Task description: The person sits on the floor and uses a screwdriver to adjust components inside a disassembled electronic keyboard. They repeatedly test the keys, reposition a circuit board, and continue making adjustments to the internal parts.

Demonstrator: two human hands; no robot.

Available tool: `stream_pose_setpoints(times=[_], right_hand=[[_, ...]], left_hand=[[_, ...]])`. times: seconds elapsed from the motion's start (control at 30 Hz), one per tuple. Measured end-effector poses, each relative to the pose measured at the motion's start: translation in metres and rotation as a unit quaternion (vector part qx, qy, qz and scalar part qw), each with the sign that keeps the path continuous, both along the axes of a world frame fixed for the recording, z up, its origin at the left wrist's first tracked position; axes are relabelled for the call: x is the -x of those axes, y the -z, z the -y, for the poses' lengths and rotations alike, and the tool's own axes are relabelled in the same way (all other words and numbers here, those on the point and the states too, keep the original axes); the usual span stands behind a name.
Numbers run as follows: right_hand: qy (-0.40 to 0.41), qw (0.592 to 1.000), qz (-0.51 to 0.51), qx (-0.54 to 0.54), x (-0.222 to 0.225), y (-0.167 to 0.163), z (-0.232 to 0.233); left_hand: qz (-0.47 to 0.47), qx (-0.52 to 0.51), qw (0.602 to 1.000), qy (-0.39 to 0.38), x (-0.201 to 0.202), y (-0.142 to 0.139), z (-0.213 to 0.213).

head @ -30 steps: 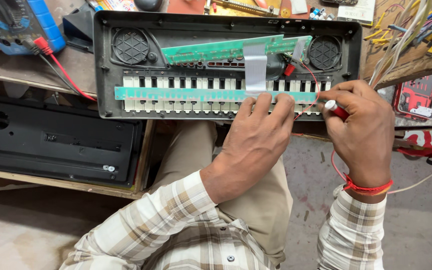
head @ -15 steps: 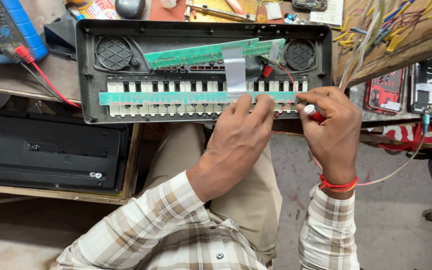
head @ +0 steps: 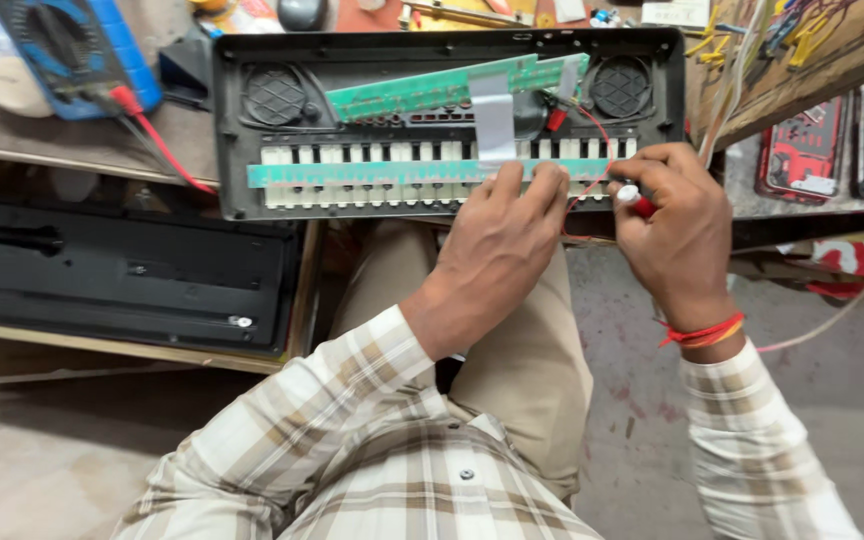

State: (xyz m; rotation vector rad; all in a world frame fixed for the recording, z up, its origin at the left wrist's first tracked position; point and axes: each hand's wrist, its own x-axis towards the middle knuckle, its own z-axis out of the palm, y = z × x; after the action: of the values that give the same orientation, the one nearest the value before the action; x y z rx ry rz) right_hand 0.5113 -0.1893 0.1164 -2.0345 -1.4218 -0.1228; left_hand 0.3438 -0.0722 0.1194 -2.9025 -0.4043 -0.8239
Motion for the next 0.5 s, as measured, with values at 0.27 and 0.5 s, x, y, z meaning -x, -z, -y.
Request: stream_pose_setpoints(times=[0.27,0.5], right_hand=[[-0.019,0.998,0.034,-0.039,0.005,0.006,0.016],[0.046,0.996,-0.056,-0.056,0.022,0.005,0.007]], left_hand=[[0.012,-0.001,1.0,0.02,0.006,0.002,0.009],[0.019,0.035,0.999,0.018,0.013,0.002,0.01]])
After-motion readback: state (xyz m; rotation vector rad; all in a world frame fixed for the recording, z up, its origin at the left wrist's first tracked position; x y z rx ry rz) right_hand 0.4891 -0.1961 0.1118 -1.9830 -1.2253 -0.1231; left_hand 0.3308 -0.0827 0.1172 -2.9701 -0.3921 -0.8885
